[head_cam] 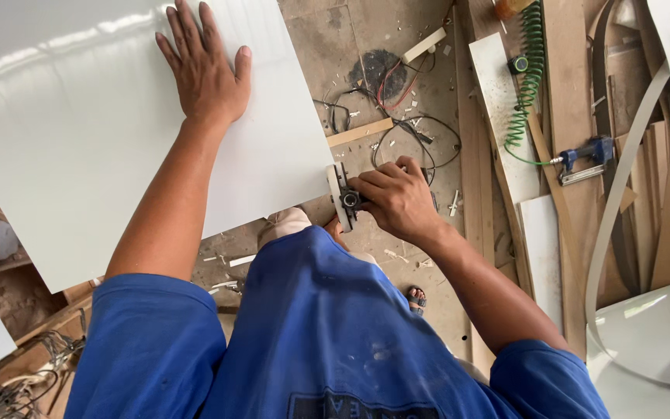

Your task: The person sands the surface and edges of a white wooden cabinet and a detached panel by hand using a small wooden block and then uses a trimming tool on the edges.

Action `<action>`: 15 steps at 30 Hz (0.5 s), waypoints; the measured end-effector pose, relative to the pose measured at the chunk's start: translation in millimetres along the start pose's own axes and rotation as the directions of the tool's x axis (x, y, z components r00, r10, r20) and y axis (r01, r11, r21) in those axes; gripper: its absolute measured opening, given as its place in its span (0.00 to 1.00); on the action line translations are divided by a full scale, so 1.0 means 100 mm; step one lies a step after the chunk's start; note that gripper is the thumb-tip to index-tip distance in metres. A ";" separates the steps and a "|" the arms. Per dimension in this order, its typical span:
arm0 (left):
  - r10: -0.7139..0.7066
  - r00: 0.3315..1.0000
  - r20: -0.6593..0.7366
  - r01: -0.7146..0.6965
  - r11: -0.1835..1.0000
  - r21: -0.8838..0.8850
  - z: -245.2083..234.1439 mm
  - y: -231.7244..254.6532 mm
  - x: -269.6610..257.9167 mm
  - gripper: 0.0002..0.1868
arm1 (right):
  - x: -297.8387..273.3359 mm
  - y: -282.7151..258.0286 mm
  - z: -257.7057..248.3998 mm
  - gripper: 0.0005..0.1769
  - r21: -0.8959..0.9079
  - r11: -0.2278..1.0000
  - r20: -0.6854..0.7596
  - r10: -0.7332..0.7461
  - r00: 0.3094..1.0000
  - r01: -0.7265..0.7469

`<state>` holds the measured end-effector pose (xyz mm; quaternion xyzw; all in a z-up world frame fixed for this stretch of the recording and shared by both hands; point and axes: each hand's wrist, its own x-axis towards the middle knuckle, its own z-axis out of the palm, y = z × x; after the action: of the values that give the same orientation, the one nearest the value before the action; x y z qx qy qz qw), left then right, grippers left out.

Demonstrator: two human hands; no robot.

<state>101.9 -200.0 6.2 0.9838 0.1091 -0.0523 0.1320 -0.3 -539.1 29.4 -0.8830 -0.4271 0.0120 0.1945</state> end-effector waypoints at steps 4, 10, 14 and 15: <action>0.007 1.000 -0.004 -0.007 1.000 0.011 -0.02 0.06 0.00 0.40 | 0.11 0.11 -0.04 0.16 -0.027 0.998 -0.008 -0.060 0.998 0.059; 0.016 1.000 -0.005 -0.016 1.000 0.017 -0.06 0.17 -0.04 0.42 | 0.09 0.17 -0.12 0.15 0.039 0.996 0.027 -0.084 0.996 0.083; 0.011 0.999 0.044 -0.013 0.999 0.046 -0.12 0.25 -0.07 0.42 | 0.10 0.19 -0.13 0.19 0.007 0.997 0.009 -0.071 0.997 0.071; 0.004 0.999 0.046 -0.006 0.999 0.043 -0.12 0.23 -0.08 0.42 | 0.20 0.20 -0.13 0.19 0.009 0.997 0.015 -0.076 0.997 0.076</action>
<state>100.3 -220.4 24.9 0.9853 0.1024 -0.0770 0.1133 29.9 -539.6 37.2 -0.8652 -0.4616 0.0131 0.1954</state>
